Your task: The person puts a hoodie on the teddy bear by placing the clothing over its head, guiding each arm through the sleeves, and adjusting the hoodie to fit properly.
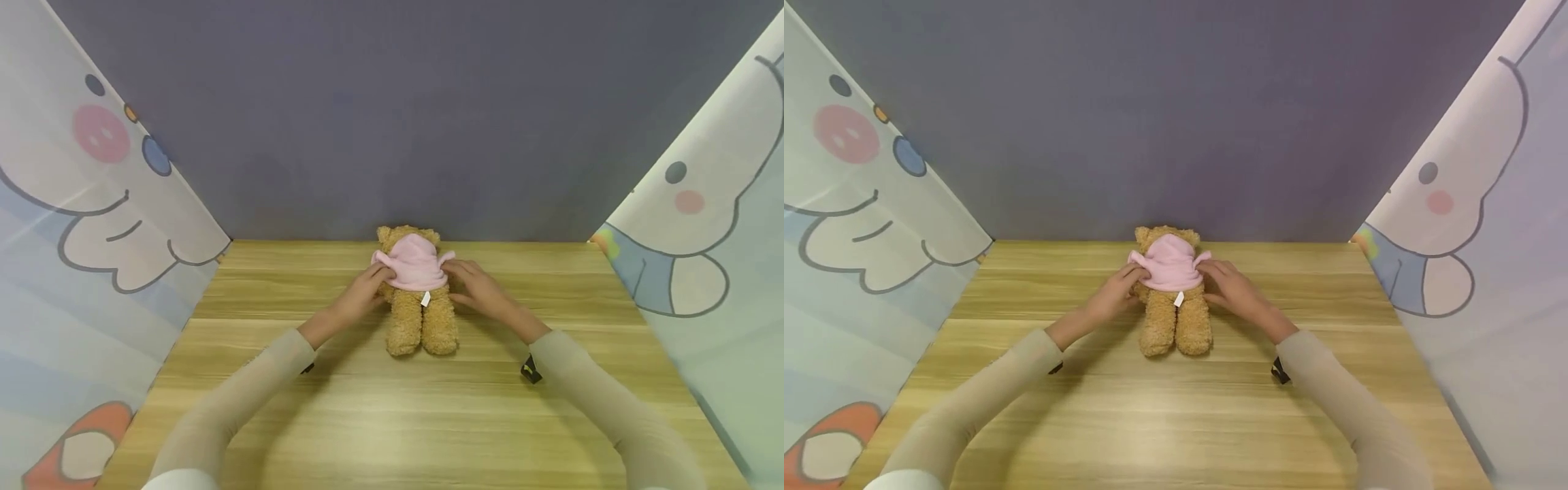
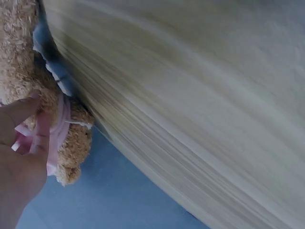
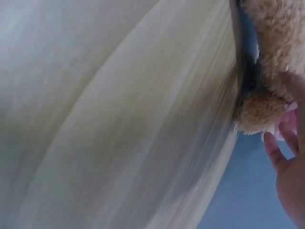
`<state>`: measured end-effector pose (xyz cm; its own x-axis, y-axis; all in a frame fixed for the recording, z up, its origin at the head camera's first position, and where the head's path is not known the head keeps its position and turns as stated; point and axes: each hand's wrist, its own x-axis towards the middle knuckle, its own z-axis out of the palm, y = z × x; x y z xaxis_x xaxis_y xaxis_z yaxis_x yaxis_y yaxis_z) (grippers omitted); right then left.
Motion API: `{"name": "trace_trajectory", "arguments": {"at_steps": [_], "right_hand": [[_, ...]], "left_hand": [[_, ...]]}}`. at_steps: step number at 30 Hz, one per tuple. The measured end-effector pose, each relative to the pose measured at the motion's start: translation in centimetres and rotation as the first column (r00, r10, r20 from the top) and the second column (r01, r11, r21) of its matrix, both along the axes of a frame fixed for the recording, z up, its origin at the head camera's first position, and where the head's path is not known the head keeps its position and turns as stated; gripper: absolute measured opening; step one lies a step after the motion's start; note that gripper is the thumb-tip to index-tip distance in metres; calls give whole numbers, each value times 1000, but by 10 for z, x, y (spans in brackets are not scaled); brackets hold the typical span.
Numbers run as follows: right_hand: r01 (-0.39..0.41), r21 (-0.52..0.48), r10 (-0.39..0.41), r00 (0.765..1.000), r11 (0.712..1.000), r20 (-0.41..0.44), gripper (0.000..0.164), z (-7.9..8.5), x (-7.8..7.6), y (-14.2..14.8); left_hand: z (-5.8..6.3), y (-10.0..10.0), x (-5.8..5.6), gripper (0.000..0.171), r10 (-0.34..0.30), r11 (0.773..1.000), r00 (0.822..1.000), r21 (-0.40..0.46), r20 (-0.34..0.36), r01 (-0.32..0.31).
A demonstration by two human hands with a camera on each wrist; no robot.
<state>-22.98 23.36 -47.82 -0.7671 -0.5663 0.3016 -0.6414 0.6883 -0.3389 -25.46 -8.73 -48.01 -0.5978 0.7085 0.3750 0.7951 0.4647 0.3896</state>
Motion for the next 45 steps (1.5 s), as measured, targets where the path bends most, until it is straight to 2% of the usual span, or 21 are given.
{"name": "trace_trajectory", "arguments": {"at_steps": [4,8,13,16,20,22,24,26,28,31,33,35,37,39,42,45], "right_hand": [[-42,-57,41,999,997,-21,65,0,-2,-1],[-80,-60,75,994,995,-79,45,1,-7,-9],[-69,-32,63,984,997,-167,27,-1,-9,-17],[-33,-43,24,978,999,-209,23,-5,-7,-20],[-2,-52,-9,977,999,-214,19,-9,-5,-22],[6,-65,-16,987,998,-160,19,-8,-4,-20],[18,-68,-22,998,998,-66,21,-3,-3,-16],[31,-55,-30,999,998,20,21,6,-3,-11],[48,-22,-46,997,999,57,21,18,-2,-8],[63,7,-63,998,998,14,20,37,1,-12],[60,14,-59,997,998,-48,20,48,3,-23],[49,26,-46,995,998,-91,22,57,4,-38],[49,65,-42,992,997,-117,26,62,3,-56],[78,117,-64,991,990,-121,32,66,2,-72],[157,218,-138,985,963,-102,43,67,0,-92],[224,330,-205,974,917,-91,49,64,-1,-105]], "left_hand": [[4,-1,-3,47,14,998,999,-56,-36,-16],[5,5,-6,28,-3,988,997,-152,-72,-8],[2,11,-2,30,19,971,994,-236,-104,-43],[-1,14,2,25,61,972,992,-219,-111,-84],[-3,18,4,21,127,981,989,-135,-79,-136],[-1,17,3,22,153,982,987,-104,-43,-156],[1,15,2,22,175,978,984,-108,-22,-176],[4,11,0,23,191,972,981,-134,-16,-192],[8,8,-2,28,204,968,979,-147,-11,-203],[12,5,-6,36,210,969,978,-135,0,-208],[12,5,-8,31,199,974,980,-108,3,-197],[11,5,-11,21,184,979,983,-90,-23,-185],[12,7,-12,14,178,981,983,-68,-54,-182],[13,10,-12,12,193,980,979,-34,-56,-196],[19,15,-9,14,228,974,973,5,20,-229],[21,19,-4,16,255,966,962,12,99,-258]]}}
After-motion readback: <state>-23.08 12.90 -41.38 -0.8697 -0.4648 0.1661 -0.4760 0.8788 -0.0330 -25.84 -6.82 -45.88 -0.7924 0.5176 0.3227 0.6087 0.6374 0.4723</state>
